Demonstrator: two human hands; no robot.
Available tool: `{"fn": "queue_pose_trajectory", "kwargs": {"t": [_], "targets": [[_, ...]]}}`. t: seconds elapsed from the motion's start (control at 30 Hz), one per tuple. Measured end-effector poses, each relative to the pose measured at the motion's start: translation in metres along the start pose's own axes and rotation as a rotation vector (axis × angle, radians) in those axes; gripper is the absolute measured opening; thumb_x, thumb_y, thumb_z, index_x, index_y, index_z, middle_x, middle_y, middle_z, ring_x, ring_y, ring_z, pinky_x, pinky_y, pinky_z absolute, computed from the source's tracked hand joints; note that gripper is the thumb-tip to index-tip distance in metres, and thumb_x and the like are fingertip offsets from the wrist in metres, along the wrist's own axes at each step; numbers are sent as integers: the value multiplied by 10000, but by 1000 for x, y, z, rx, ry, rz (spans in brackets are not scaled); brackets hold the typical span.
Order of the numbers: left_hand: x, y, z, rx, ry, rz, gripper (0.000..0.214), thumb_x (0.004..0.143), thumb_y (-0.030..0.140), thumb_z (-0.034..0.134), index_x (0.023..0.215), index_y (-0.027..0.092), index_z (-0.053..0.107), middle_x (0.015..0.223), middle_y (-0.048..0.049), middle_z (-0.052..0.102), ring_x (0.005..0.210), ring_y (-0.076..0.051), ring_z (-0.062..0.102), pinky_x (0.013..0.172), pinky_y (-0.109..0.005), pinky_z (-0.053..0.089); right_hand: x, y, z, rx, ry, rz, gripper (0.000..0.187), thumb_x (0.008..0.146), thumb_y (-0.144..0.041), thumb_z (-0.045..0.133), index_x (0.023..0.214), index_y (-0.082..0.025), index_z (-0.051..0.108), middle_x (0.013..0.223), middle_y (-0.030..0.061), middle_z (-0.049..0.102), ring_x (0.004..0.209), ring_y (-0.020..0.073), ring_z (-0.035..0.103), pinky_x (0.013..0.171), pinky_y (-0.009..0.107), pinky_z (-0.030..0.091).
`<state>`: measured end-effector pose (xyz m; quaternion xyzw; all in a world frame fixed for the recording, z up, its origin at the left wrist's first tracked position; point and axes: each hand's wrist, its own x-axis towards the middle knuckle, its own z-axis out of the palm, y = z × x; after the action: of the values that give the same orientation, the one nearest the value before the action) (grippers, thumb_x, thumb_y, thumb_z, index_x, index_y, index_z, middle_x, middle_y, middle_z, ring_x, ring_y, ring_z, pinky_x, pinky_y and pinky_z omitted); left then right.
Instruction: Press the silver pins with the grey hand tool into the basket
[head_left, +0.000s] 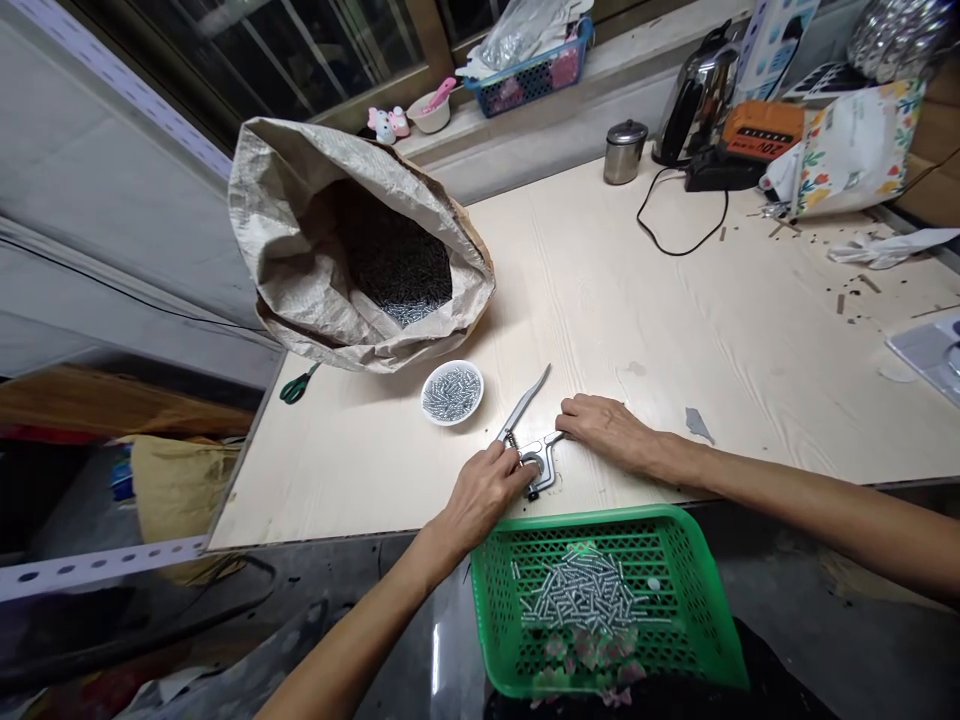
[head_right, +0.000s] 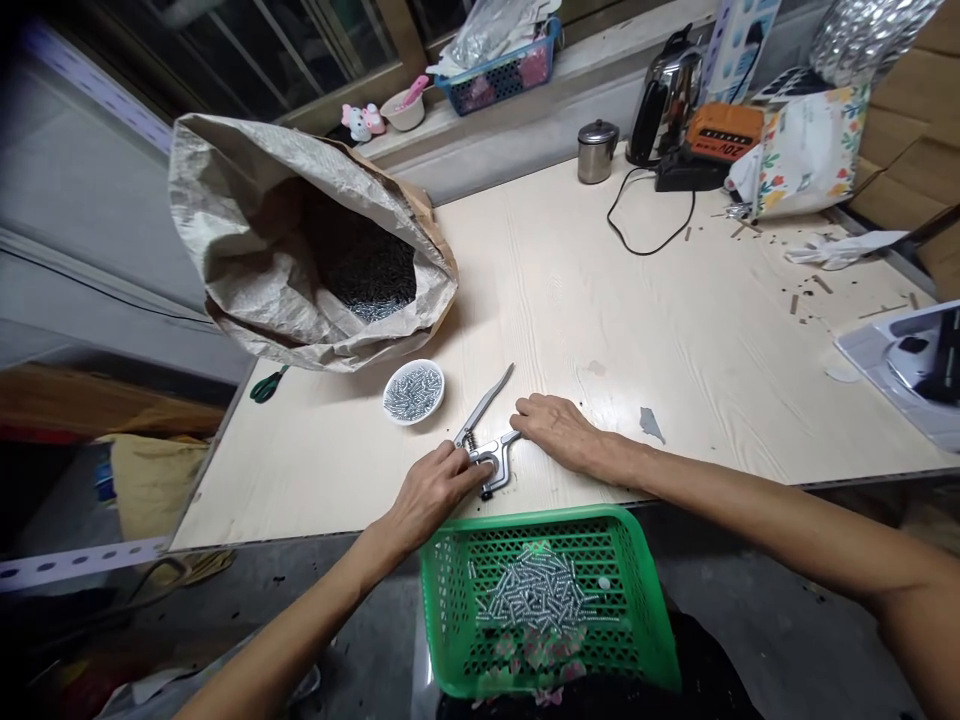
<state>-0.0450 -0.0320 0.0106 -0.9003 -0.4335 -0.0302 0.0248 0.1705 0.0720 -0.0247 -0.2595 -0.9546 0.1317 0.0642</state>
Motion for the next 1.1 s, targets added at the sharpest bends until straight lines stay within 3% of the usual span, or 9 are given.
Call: {"fn": "queue_pose_trajectory", "kwargs": {"t": [0.13,0.3,0.37,0.53,0.7,0.83,1.0,1.1], "targets": [[14,-4,0,1,157,14,170,957,191,479,948,185,649,707,-18,557,674,-163,468,575,-282,371,-2,4,-1,78,34,-26,221,973,-163,418,837,-184,591,822,29,598,778,164,508,647,292,361],[10,4,4,-134,440,-128,103,926,152,534,997,159,609,765,-36,606,703,-159,493,614,-272,422,-5,22,4,172,147,45,194,982,-213,427,941,-198,616,903,42,624,843,168,537,691,283,407],[7,7,9,-177,403,-128,121,936,144,511,1023,154,594,821,-51,629,734,-163,514,625,-274,442,-7,30,7,178,215,94,223,992,-238,404,946,-198,619,913,50,629,858,177,543,703,292,418],[7,6,17,-251,66,-36,257,986,185,406,1213,177,526,1063,-82,630,862,-176,542,702,-290,482,-10,41,14,120,324,215,245,991,-286,399,942,-206,626,923,62,641,860,208,545,691,323,424],[17,1,24,-218,-125,97,245,994,184,357,1128,146,559,966,-75,618,865,-193,521,735,-317,479,-8,42,16,114,349,250,200,977,-239,417,962,-195,612,906,57,638,847,203,551,685,317,422],[15,12,13,-236,-77,55,229,988,153,358,1003,120,584,874,-70,602,829,-187,511,703,-293,470,-8,41,17,100,361,241,206,976,-244,414,962,-196,614,906,58,640,849,204,555,672,309,417],[-3,55,-17,-247,-2,157,206,980,134,389,1068,95,571,832,-55,594,765,-153,505,666,-268,454,-9,41,20,110,370,204,251,989,-258,374,959,-191,615,891,61,633,832,201,547,637,306,411],[-10,53,-24,-176,103,130,187,973,183,438,1072,122,584,838,-48,609,746,-149,515,612,-270,439,-8,41,21,93,365,217,252,989,-256,378,954,-193,619,893,57,632,833,200,548,627,302,406]]}}
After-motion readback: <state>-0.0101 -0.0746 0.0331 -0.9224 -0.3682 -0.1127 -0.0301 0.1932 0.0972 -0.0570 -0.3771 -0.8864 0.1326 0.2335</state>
